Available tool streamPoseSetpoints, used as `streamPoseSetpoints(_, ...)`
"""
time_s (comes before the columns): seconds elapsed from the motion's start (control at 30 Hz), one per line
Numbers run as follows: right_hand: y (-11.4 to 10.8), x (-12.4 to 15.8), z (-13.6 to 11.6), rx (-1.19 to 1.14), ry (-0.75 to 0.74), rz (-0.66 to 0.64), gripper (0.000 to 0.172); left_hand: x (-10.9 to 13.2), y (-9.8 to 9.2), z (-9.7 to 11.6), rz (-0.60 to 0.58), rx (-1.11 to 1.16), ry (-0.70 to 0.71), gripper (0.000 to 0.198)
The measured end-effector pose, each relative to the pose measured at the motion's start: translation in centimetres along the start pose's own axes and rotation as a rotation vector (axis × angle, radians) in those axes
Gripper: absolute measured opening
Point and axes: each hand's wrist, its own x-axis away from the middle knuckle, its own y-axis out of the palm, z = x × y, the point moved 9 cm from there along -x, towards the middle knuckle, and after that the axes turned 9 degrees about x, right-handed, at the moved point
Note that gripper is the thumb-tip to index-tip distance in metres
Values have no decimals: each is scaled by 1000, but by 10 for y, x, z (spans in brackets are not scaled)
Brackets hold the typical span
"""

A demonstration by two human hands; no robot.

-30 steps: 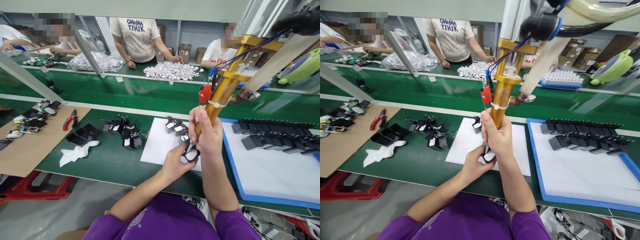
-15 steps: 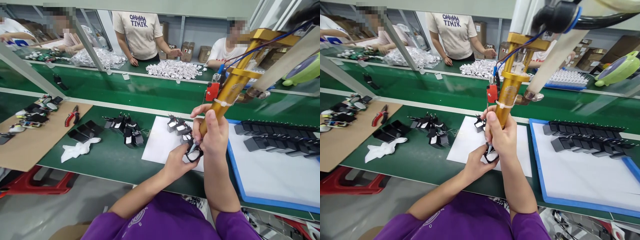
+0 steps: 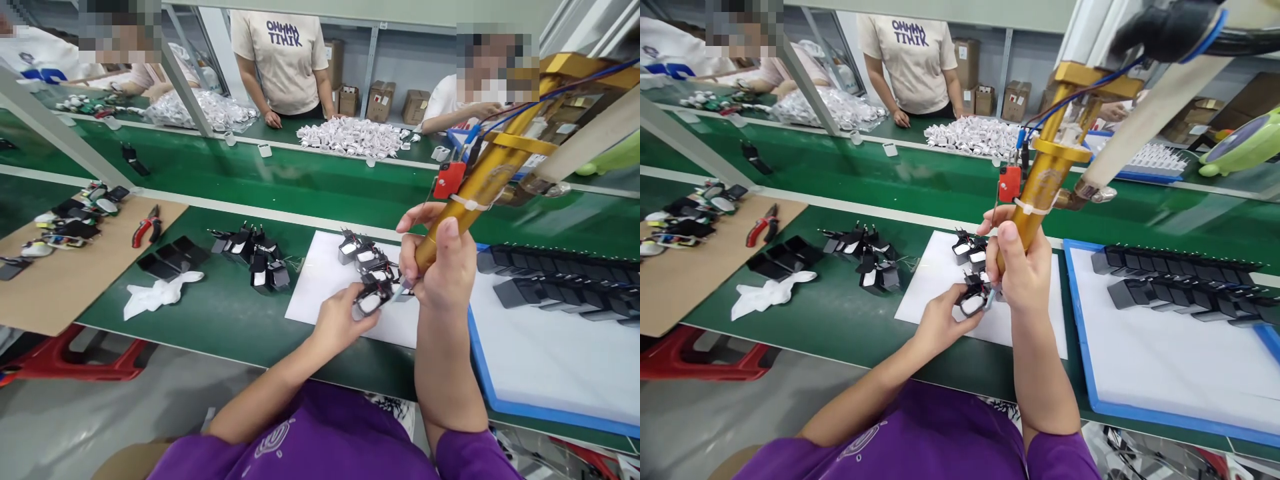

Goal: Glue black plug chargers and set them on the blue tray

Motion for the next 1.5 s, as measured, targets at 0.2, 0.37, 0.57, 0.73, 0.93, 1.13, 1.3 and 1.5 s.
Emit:
streamPoseSetpoints(0.2,-22,-14,10,72,14,21,36,-1,-19,-35,-108,-176,73,35)
streamPoseSetpoints(0.37,-72,-21,25,389,51,233,41,-13,-37,-47,-113,-271,85,35)
streamPoseSetpoints(0.57,-127,-2,12,1036,-43,540,62,-30,-43,-58,-217,-382,9,44)
streamPoseSetpoints(0.73,-155,15,20,1202,-88,546,70,-31,-40,-62,-230,-357,4,43)
streamPoseSetpoints(0.93,-151,46,14,1251,-272,697,60,-26,-37,-63,-191,-284,46,39)
streamPoseSetpoints(1.13,-132,23,102,1159,110,35,35,-15,-19,-53,-320,-179,143,43)
streamPoseSetpoints(1.3,-131,10,167,1142,269,-303,27,-9,-14,-55,-342,-187,110,46)
streamPoseSetpoints(1.5,-103,11,189,1137,218,-382,33,-6,-14,-57,-331,-192,104,50)
